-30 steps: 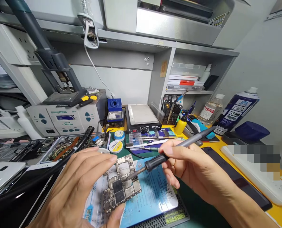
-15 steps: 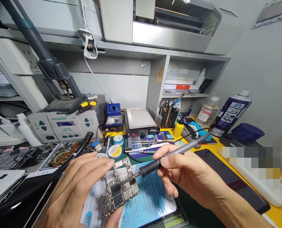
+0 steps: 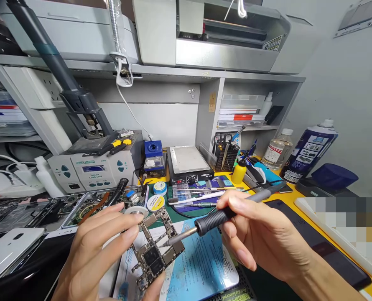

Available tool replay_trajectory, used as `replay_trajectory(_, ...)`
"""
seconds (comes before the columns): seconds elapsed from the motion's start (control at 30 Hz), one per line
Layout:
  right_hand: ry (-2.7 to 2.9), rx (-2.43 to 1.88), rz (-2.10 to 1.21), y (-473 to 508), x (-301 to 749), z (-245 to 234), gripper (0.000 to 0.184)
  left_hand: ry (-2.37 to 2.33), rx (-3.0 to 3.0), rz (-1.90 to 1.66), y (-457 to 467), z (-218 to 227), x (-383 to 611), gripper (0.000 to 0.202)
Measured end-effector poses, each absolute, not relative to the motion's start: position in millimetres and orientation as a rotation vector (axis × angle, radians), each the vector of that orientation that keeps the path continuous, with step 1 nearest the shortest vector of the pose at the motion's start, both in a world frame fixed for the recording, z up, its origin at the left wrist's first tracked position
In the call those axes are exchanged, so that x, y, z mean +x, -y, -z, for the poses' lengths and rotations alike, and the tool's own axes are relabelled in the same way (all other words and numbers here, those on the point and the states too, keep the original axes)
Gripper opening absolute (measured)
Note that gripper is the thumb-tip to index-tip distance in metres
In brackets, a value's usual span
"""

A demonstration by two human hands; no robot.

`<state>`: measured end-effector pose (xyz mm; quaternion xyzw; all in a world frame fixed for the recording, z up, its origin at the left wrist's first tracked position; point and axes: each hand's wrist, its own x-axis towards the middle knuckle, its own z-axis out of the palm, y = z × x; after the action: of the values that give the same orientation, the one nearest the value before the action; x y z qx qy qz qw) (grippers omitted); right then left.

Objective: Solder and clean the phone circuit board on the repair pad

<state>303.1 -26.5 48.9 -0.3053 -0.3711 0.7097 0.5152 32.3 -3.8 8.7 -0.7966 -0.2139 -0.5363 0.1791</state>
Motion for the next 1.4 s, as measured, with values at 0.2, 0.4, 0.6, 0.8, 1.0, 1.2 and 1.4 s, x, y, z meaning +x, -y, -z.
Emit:
replay_trajectory(0.2,0.928,-0.797,-1.716,26.0,303.4,-45.2,0.011,0.594,-2.259,1.561,3.3,-6.2,32.7,0.06)
replay_trajectory(0.4,0.963,-0.855,-1.698,27.1,303.6,-42.5,0.016,0.621,-2.243,1.604,1.0,-3.6,35.3,0.065)
replay_trajectory(0.6,1.018,-0.911,-1.693,27.5,302.6,-40.0,0.018,0.637,-2.236,1.668,0.6,-1.6,38.4,0.068)
replay_trajectory(0.8,1.157,-0.861,-1.626,25.3,298.0,-40.4,0.015,0.659,-2.261,1.7,1.9,-4.2,38.4,0.073)
replay_trajectory(1.0,1.209,-0.849,-1.62,27.3,298.3,-40.3,0.013,0.729,-2.379,1.623,8.9,-9.0,33.5,0.079)
replay_trajectory(1.2,1.142,-0.943,-1.598,30.3,293.6,-45.9,0.016,0.713,-2.297,1.668,7.0,-9.4,37.5,0.069)
replay_trajectory(1.4,1.027,-1.097,-1.515,34.4,282.9,-55.7,0.026,0.672,-2.251,1.664,3.3,-6.7,38.6,0.066)
